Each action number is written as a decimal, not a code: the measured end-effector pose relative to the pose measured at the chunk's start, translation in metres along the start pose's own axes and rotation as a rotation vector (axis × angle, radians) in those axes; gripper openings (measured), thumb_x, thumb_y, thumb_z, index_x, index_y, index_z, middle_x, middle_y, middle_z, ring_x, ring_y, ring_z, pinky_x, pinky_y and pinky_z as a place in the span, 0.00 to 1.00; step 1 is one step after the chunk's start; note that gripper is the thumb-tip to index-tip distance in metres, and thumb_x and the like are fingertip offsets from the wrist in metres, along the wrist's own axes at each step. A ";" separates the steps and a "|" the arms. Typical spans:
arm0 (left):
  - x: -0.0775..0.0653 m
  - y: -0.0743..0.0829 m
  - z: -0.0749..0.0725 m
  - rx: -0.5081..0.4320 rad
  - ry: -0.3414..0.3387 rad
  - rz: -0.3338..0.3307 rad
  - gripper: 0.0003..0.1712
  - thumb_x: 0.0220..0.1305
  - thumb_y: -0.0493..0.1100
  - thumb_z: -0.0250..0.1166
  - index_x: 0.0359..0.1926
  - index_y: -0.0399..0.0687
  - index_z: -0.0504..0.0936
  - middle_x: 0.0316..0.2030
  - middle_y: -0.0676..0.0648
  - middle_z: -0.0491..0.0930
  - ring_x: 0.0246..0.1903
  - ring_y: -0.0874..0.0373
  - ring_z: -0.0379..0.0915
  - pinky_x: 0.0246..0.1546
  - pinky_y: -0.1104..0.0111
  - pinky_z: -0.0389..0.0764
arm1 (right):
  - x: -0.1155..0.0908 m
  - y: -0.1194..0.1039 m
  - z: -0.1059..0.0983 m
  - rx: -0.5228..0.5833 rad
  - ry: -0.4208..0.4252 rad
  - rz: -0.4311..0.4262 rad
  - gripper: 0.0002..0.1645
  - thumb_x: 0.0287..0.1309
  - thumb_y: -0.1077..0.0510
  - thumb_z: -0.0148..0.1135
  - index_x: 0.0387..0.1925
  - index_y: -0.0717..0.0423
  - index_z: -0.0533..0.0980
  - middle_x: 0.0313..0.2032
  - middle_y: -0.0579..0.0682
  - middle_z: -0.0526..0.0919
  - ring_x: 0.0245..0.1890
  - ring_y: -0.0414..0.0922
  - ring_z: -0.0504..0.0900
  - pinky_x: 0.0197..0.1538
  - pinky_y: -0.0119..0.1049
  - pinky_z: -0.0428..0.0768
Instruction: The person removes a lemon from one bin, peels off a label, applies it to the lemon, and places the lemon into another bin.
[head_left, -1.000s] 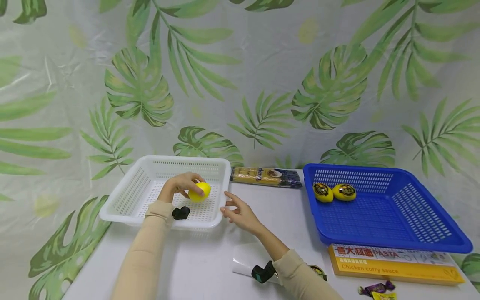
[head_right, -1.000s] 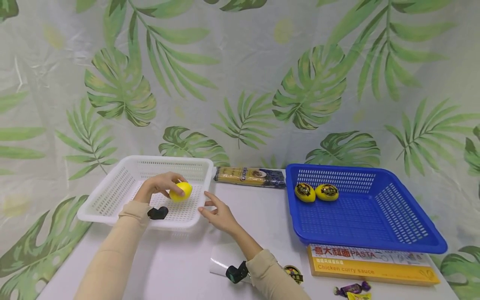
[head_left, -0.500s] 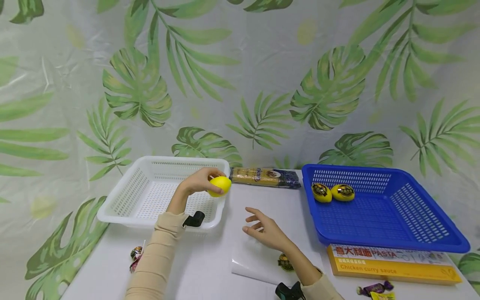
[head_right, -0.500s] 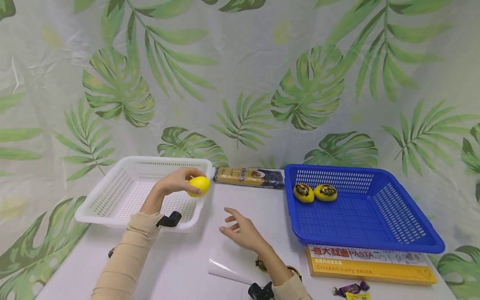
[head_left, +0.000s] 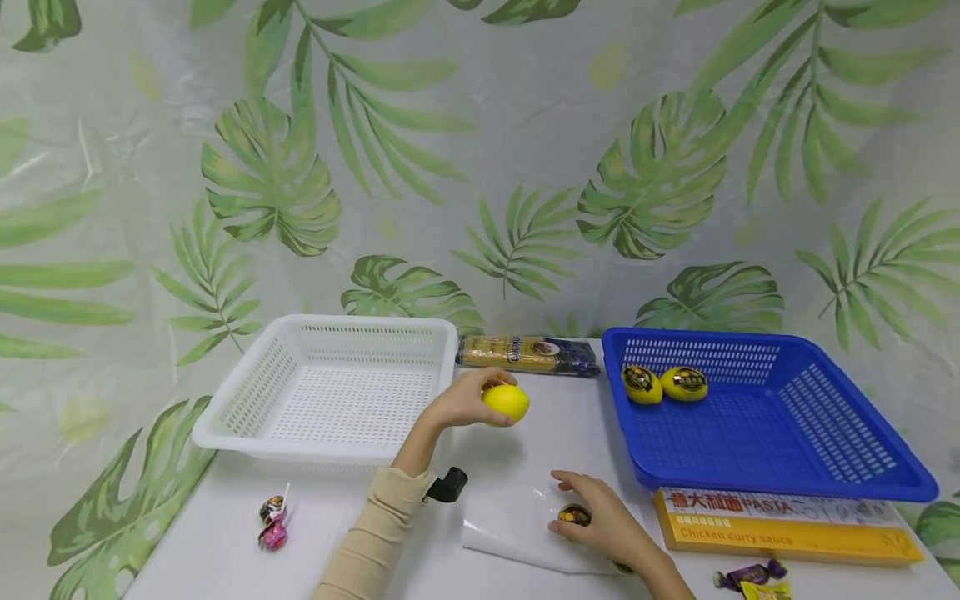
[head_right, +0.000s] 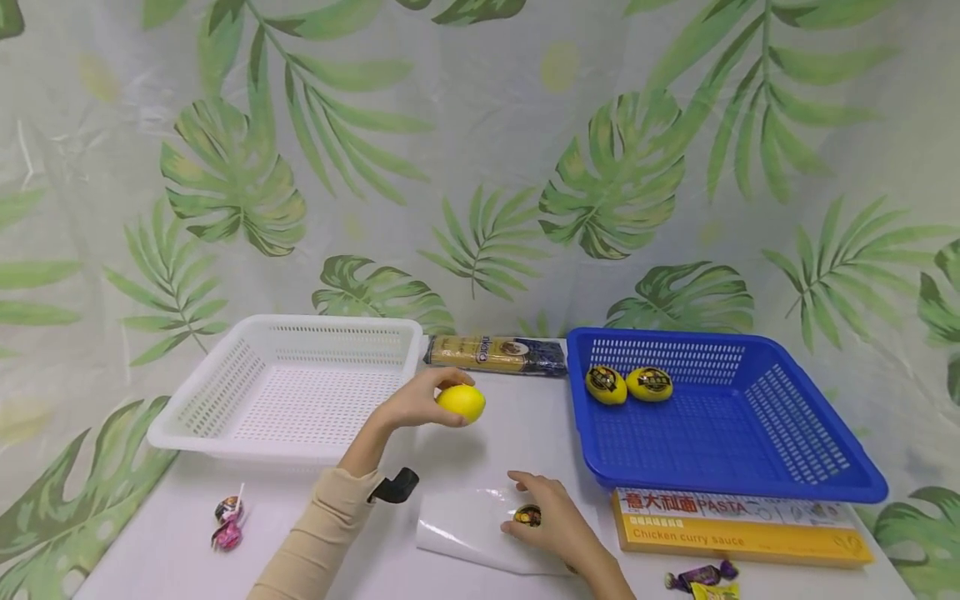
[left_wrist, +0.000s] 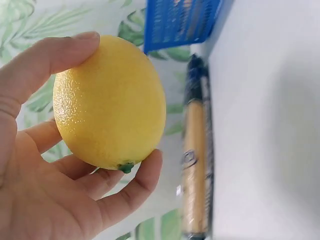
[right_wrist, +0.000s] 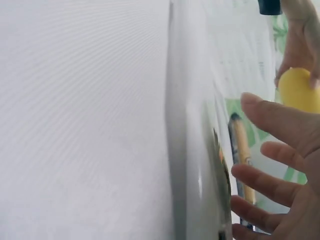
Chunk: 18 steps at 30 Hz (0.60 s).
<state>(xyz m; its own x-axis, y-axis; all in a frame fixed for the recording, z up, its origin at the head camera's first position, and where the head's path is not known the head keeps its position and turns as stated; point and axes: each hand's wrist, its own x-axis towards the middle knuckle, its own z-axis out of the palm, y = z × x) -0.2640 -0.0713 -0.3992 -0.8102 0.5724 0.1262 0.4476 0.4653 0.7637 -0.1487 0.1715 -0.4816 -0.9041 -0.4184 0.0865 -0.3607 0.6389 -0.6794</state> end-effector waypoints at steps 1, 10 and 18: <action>0.002 -0.001 0.007 0.012 -0.007 0.000 0.30 0.43 0.39 0.73 0.51 0.38 0.76 0.46 0.40 0.78 0.43 0.52 0.73 0.41 0.68 0.75 | -0.003 0.002 -0.001 -0.013 -0.001 0.004 0.40 0.47 0.47 0.71 0.59 0.61 0.70 0.49 0.55 0.79 0.51 0.57 0.73 0.53 0.59 0.68; 0.020 -0.021 0.060 -0.004 -0.038 -0.061 0.30 0.41 0.38 0.74 0.49 0.40 0.78 0.45 0.42 0.80 0.41 0.54 0.74 0.42 0.70 0.73 | -0.010 0.008 0.004 -0.125 0.015 0.017 0.39 0.39 0.52 0.76 0.55 0.61 0.73 0.51 0.55 0.78 0.52 0.58 0.71 0.55 0.58 0.67; 0.034 -0.035 0.085 -0.002 -0.001 -0.086 0.30 0.40 0.37 0.75 0.50 0.41 0.78 0.45 0.42 0.80 0.43 0.53 0.74 0.44 0.69 0.72 | -0.010 0.010 0.009 -0.169 0.052 0.023 0.38 0.35 0.53 0.78 0.52 0.60 0.75 0.48 0.52 0.79 0.50 0.56 0.71 0.55 0.57 0.66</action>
<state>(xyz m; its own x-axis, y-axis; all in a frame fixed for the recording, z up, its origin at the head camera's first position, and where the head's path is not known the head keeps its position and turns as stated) -0.2750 -0.0113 -0.4753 -0.8453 0.5309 0.0591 0.3754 0.5117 0.7728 -0.1410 0.1761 -0.4956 -0.9215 -0.3715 0.1129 -0.3694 0.7491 -0.5500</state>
